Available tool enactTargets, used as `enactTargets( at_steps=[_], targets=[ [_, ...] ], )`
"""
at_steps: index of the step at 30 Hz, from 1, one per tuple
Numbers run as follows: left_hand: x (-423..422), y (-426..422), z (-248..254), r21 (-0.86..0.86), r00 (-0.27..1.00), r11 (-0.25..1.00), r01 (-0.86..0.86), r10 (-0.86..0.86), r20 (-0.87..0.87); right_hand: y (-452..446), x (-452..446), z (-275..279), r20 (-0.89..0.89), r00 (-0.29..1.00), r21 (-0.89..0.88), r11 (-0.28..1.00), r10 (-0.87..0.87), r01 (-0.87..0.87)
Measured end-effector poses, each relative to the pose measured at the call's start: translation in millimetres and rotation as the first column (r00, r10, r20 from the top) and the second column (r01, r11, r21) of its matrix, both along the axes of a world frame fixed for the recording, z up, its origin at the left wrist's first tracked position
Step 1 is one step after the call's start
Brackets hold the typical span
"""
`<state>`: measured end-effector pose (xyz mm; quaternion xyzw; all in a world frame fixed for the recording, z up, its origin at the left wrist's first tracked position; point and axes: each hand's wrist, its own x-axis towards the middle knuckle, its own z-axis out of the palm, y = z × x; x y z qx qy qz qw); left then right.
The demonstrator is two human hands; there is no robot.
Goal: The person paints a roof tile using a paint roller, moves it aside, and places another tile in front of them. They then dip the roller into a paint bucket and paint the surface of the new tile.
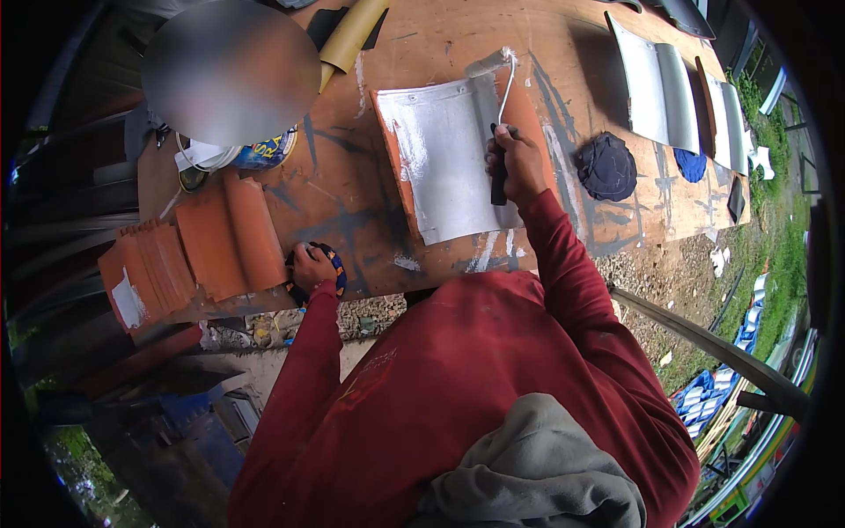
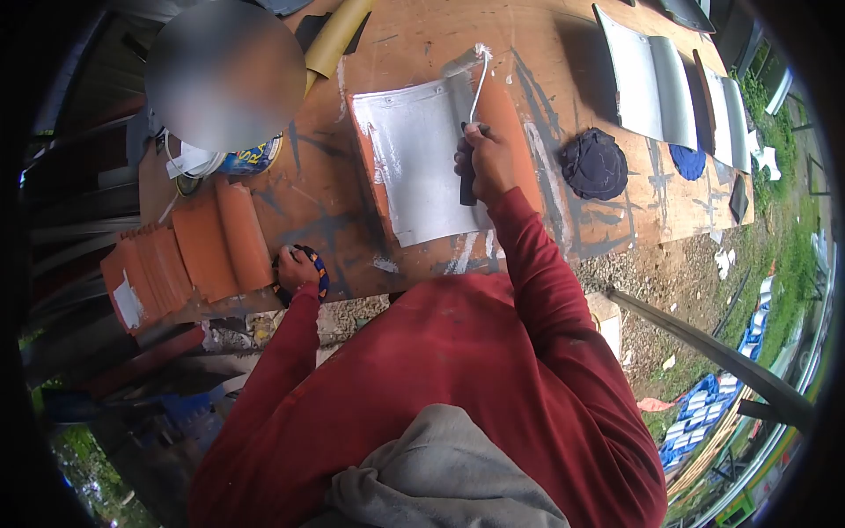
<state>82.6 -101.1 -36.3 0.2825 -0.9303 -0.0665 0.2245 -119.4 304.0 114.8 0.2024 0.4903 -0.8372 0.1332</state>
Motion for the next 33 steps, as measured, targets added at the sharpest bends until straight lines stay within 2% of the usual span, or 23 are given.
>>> enactTargets(
  at_steps=[1,3,7,9,12,16,20,22,26,29,31,33],
  targets=[
    [-2,0,0,-0.003,1.0,1.0,-0.001,0.001,-0.011,4,-6,5,-0.008,1.0,-0.005,1.0,-0.01,0.01],
    [-6,0,1,-0.003,1.0,1.0,-0.002,0.002,-0.024,9,-12,14,0.011,0.998,-0.182,0.981,-0.067,0.068],
    [-6,1,1,0.052,0.999,0.998,-0.026,0.025,0.02,13,0,18,0.034,0.997,-0.016,0.998,0.066,-0.066],
    [-4,-1,0,0.06,0.998,0.998,-0.027,0.024,0.05,19,15,5,0.092,0.995,-0.001,0.999,0.034,-0.034],
    [-5,-4,-4,0.044,0.999,0.999,-0.029,0.027,0.046,35,65,1,0.113,0.992,-0.05,0.997,0.057,-0.052],
    [-5,-2,-3,0.037,0.998,0.998,-0.046,0.044,0.055,55,156,1,0.24,0.968,0.057,0.995,0.072,-0.088],
    [-6,-3,-3,0.04,0.994,0.997,-0.059,0.055,0.091,93,224,16,0.298,0.95,0.063,0.991,0.098,-0.122],
    [-4,-4,-4,0.033,0.997,0.999,-0.031,0.029,0.071,114,244,31,0.358,0.918,0.033,0.98,0.171,-0.195],
    [-7,-3,-4,0.049,0.996,0.998,-0.048,0.044,0.072,137,263,64,0.456,0.876,0.136,0.961,0.154,-0.239],
    [-5,-3,-3,0.056,0.992,0.995,-0.08,0.074,0.102,145,267,79,0.418,0.875,0.163,0.928,0.243,-0.336],
    [-6,-6,-8,-0.003,0.997,0.998,-0.057,0.058,0.057,145,269,71,0.373,0.896,0.149,0.937,0.241,-0.315],
    [-4,-4,-7,0.017,0.996,0.998,-0.054,0.053,0.068,140,260,56,0.333,0.906,0.23,0.909,0.262,-0.347]
  ],
)
